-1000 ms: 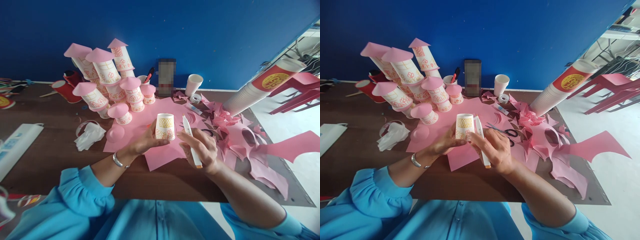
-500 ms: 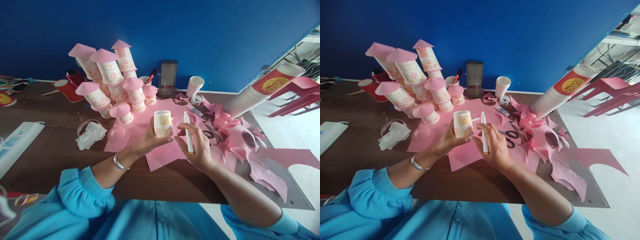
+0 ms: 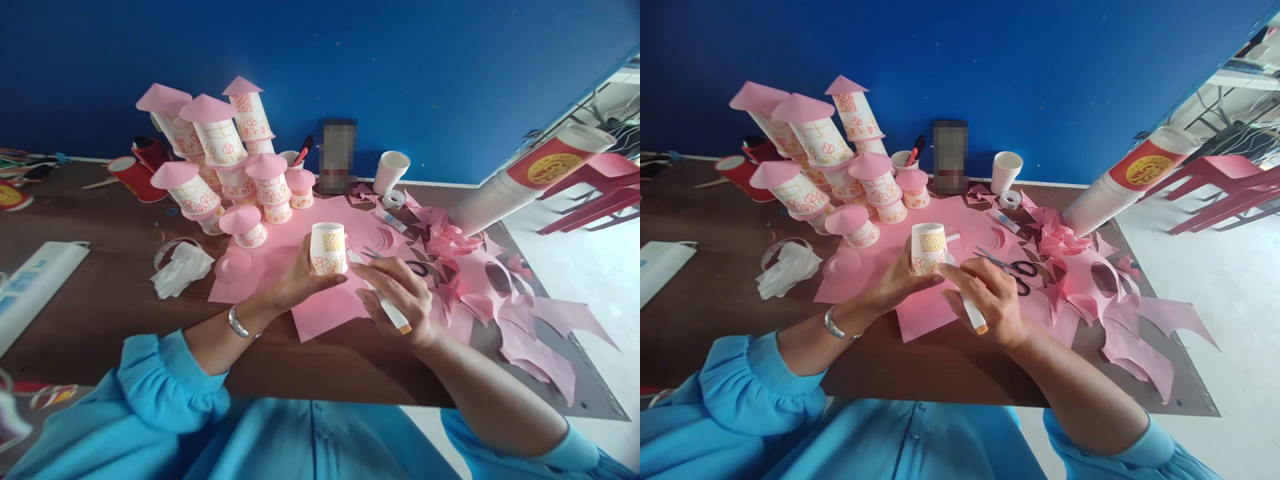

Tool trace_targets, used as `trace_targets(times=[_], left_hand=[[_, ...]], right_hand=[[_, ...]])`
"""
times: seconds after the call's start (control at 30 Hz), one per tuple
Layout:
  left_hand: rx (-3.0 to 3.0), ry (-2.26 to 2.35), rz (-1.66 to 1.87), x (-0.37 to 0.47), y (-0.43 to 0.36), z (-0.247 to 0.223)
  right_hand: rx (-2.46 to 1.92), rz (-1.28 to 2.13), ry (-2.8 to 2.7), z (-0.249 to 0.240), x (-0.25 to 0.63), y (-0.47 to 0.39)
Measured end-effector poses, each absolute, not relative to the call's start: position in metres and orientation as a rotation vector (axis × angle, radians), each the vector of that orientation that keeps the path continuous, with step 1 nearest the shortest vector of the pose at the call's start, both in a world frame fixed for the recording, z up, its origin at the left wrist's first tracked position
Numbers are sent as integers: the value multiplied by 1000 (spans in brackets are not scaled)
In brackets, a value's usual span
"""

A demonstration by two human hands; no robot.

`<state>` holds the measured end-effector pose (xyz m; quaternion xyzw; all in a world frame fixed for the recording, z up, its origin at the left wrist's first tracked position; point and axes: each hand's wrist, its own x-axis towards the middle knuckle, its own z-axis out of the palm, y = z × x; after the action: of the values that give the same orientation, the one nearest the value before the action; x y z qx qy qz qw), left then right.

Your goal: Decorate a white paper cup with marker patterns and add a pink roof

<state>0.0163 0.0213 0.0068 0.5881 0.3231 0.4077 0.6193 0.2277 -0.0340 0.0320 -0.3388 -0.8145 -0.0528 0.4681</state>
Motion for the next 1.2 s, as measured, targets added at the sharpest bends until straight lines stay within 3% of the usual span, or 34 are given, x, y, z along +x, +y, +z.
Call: trace_targets(times=[0.33, 1.2], left_hand=[[1576, 909, 932, 15, 22, -6], [1515, 893, 930, 17, 20, -3]], right_hand=[[-763, -204, -2029, 38, 219, -36], [-751, -196, -2034, 34, 221, -34]])
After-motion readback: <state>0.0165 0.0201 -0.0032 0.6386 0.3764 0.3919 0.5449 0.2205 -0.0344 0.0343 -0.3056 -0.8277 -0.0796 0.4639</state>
